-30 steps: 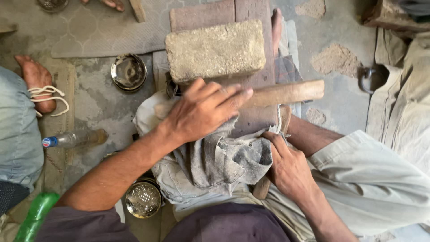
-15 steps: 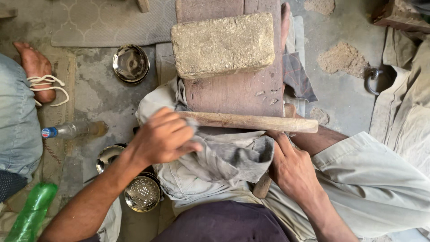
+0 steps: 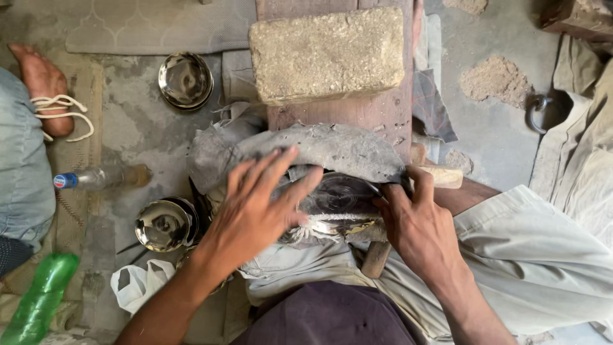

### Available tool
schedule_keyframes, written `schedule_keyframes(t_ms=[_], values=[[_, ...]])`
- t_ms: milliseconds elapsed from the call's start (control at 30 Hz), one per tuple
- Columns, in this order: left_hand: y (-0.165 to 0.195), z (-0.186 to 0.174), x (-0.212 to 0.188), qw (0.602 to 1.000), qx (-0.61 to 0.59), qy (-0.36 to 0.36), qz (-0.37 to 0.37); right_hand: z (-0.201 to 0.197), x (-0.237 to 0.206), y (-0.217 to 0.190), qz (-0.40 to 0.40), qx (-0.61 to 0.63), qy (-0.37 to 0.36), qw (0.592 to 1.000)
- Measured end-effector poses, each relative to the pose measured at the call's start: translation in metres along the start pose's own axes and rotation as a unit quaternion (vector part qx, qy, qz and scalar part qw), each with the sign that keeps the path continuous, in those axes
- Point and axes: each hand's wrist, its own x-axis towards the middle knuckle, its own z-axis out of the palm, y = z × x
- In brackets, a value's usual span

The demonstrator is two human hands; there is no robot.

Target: The person sits on the floor holding a brass plate against a sand-filled cushion and uses a small punch and wooden mallet to hammer decorative patterns into the plate, repositioning the punch repeatedly across the surface and turning the plate to work new areas.

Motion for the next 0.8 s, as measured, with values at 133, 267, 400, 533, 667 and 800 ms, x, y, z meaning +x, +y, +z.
schedule_keyframes(t_ms=[133, 267, 400, 533, 667, 800], values=[[-0.020, 0.019, 0.025, 0.993, 0.104, 0.000, -0.054, 0.002, -0.004, -0.006, -0.020, -0.002, 0.061, 0.998], [-0.023, 0.034, 0.028, 0.984, 0.145, 0.037, -0.102, 0.012, -0.009, -0.010, 0.002, -0.021, 0.088, 0.996], [-0.028, 0.053, 0.034, 0.972, 0.159, 0.119, -0.126, 0.020, -0.010, -0.014, 0.055, -0.038, 0.032, 0.997], [-0.030, 0.067, 0.037, 0.976, 0.094, 0.176, -0.090, 0.022, -0.009, -0.017, 0.058, 0.013, 0.074, 0.995], [-0.019, 0.041, 0.041, 0.986, -0.052, 0.150, -0.048, 0.019, -0.004, -0.015, 0.049, 0.028, 0.079, 0.995], [-0.046, 0.005, 0.105, 0.975, 0.080, 0.209, -0.002, 0.016, 0.001, -0.013, 0.062, 0.046, 0.047, 0.996]])
